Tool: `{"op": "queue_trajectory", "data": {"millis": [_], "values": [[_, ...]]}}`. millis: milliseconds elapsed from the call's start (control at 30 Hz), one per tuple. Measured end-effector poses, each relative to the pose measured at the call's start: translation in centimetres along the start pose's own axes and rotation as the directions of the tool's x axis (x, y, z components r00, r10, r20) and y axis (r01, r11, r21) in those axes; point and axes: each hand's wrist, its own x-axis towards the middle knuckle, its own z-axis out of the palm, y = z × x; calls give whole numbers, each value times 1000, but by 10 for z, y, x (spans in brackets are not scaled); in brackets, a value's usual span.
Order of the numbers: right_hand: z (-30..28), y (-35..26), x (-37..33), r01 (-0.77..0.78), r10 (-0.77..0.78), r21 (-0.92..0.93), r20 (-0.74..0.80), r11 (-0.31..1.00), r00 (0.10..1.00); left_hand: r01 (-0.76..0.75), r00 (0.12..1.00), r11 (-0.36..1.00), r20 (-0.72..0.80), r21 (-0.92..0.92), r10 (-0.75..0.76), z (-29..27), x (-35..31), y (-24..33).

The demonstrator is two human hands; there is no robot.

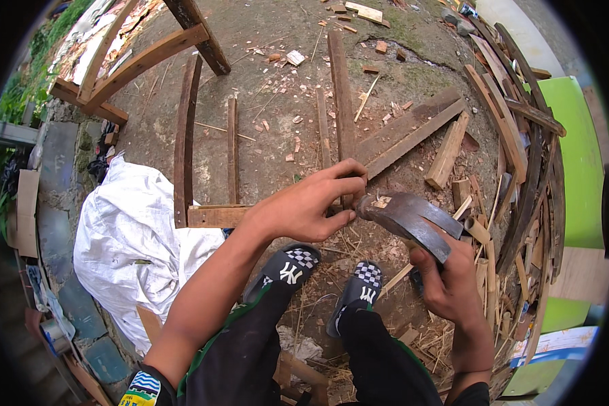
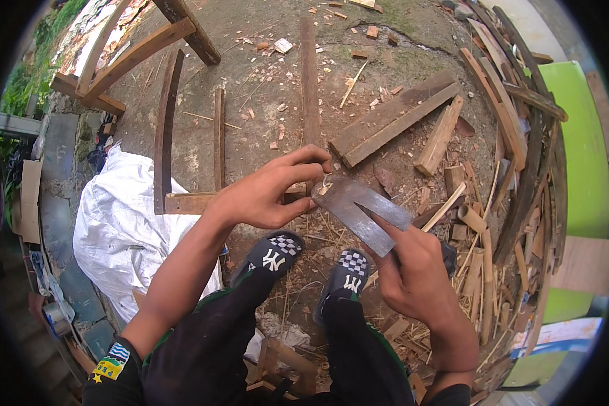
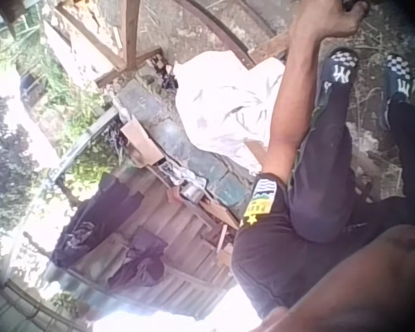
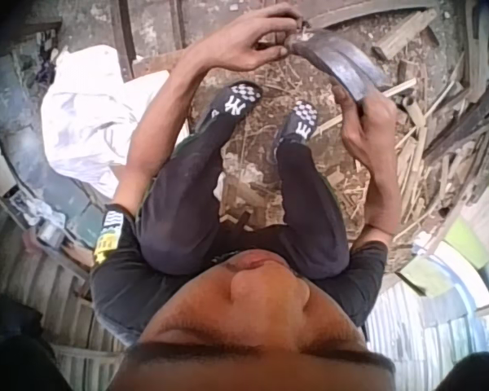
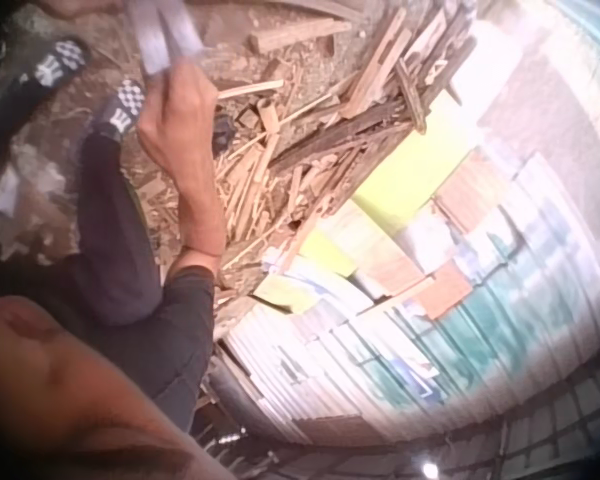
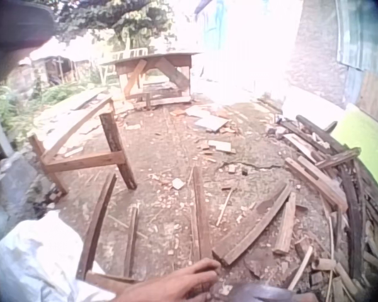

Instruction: The person assembles a wooden frame by aligning planks and driving nails with a hammer. They repeatedly position the pieces, insert nails, and strike them until the frame is secured.

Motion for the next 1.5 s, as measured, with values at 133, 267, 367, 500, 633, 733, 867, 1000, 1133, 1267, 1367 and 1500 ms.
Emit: {"op": "queue_trajectory", "data": {"millis": [133,267,367,500,633,733,867,1000,1133,1267,1367,1500], "values": [[0,-1,4,14,-14,-16,-1,1000,1000,-3,1000,1000,-14,-17,2,1,0,1],[2,0,5,40,-39,18,-55,999,998,-28,999,999,-29,-15,28,1,0,-1],[1,-1,5,27,-26,12,-52,1000,998,-14,1000,1000,-21,-19,13,1,0,-1],[1,-1,5,51,-50,19,-68,999,996,-19,999,1000,-32,-6,19,1,1,-2],[-1,-1,4,32,-32,10,-30,999,999,16,1000,999,-13,-29,-16,0,2,1],[-1,-3,4,55,-55,-18,-32,998,998,5,999,1000,-34,-9,-5,0,1,1],[1,-6,3,135,-141,-70,-88,988,986,-78,992,996,-92,47,82,4,2,-4],[3,-15,7,-91,91,-15,-4,996,996,-15,999,999,-41,44,16,1,2,-2],[-3,-26,8,-46,42,-92,-49,995,998,27,999,1000,-18,3,-27,0,1,-1],[0,-19,0,-21,16,-92,-56,996,998,-38,998,998,-40,55,40,2,2,-5],[1,-22,4,-88,89,-129,-1,988,996,56,998,998,8,9,-56,-1,2,2],[-1,-15,12,191,-198,-158,-33,969,980,-67,993,996,-92,52,71,4,1,-3]]}}
